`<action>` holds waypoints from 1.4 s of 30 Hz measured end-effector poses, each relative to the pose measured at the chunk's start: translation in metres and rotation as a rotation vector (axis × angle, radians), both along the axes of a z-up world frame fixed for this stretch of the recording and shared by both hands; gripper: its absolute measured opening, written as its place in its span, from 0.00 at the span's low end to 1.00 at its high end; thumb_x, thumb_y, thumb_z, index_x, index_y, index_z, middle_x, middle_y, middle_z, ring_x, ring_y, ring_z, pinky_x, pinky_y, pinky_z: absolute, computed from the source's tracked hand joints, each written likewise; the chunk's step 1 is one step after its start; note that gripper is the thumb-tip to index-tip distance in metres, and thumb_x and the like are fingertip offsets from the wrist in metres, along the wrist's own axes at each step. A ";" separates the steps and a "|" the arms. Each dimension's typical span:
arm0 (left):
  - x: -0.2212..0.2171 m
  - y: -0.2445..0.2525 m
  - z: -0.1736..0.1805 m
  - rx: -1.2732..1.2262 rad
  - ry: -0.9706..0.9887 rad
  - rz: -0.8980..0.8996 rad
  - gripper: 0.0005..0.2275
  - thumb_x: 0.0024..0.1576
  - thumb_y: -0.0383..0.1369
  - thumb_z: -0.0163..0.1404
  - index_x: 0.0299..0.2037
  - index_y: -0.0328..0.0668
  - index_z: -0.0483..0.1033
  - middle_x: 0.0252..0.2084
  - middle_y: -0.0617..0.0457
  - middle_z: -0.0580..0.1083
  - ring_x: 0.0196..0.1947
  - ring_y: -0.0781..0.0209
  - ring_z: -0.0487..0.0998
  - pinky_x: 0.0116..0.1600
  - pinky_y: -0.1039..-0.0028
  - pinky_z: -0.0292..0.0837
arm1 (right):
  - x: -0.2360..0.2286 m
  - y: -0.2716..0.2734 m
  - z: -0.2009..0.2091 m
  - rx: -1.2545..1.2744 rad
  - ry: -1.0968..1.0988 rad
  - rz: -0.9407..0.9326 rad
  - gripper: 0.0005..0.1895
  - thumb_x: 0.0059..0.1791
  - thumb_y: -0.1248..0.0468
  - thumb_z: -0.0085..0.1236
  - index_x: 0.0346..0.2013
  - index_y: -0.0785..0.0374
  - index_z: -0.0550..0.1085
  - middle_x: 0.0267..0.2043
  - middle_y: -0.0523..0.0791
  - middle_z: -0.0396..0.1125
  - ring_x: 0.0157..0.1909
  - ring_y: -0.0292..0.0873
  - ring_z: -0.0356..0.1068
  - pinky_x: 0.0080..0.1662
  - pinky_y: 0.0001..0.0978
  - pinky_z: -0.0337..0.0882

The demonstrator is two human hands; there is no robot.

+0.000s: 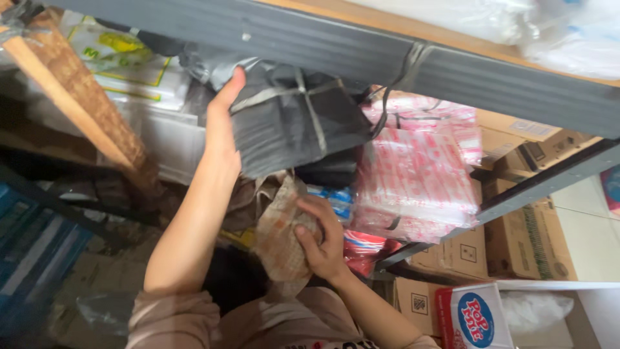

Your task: The person wipes the surfaces of a metal shelving unit and the items stored on it using a cloth. They clean the shelf edges and wipe down several black and grey packages, as well as a stack of bubble-wrapped items.

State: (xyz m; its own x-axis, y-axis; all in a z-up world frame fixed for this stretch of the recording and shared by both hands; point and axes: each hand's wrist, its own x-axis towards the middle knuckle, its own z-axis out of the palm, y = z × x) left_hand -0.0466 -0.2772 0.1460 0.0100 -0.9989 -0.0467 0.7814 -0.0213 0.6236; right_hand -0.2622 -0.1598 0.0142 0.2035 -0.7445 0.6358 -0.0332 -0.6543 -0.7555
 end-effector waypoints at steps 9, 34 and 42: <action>-0.019 -0.142 -0.023 -0.165 0.325 0.185 0.21 0.58 0.46 0.45 0.53 0.38 0.75 0.51 0.47 0.78 0.51 0.50 0.80 0.56 0.58 0.77 | -0.023 -0.021 0.019 0.247 -0.183 0.058 0.37 0.52 0.66 0.56 0.73 0.66 0.53 0.64 0.55 0.63 0.66 0.48 0.64 0.68 0.40 0.62; 0.094 -0.250 -0.082 0.359 -0.477 0.306 0.23 0.59 0.48 0.52 0.62 0.53 0.64 0.47 0.54 0.76 0.39 0.57 0.80 0.33 0.65 0.78 | -0.004 -0.029 0.022 0.297 -0.210 0.039 0.39 0.50 0.63 0.58 0.72 0.62 0.52 0.61 0.56 0.65 0.64 0.49 0.65 0.64 0.40 0.63; 0.049 -0.025 -0.095 -0.300 -0.476 0.641 0.21 0.60 0.24 0.53 0.63 0.45 0.63 0.39 0.58 0.71 0.31 0.68 0.74 0.26 0.79 0.65 | 0.020 -0.004 0.024 0.369 -0.187 0.144 0.33 0.48 0.66 0.60 0.67 0.63 0.60 0.59 0.53 0.67 0.62 0.47 0.66 0.63 0.38 0.64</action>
State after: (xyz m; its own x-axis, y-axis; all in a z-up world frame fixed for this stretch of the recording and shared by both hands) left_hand 0.0029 -0.3018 0.0514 0.5298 -0.7626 0.3711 0.2393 0.5542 0.7972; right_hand -0.2426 -0.1636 0.0377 0.2285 -0.9011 0.3686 0.1979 -0.3277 -0.9238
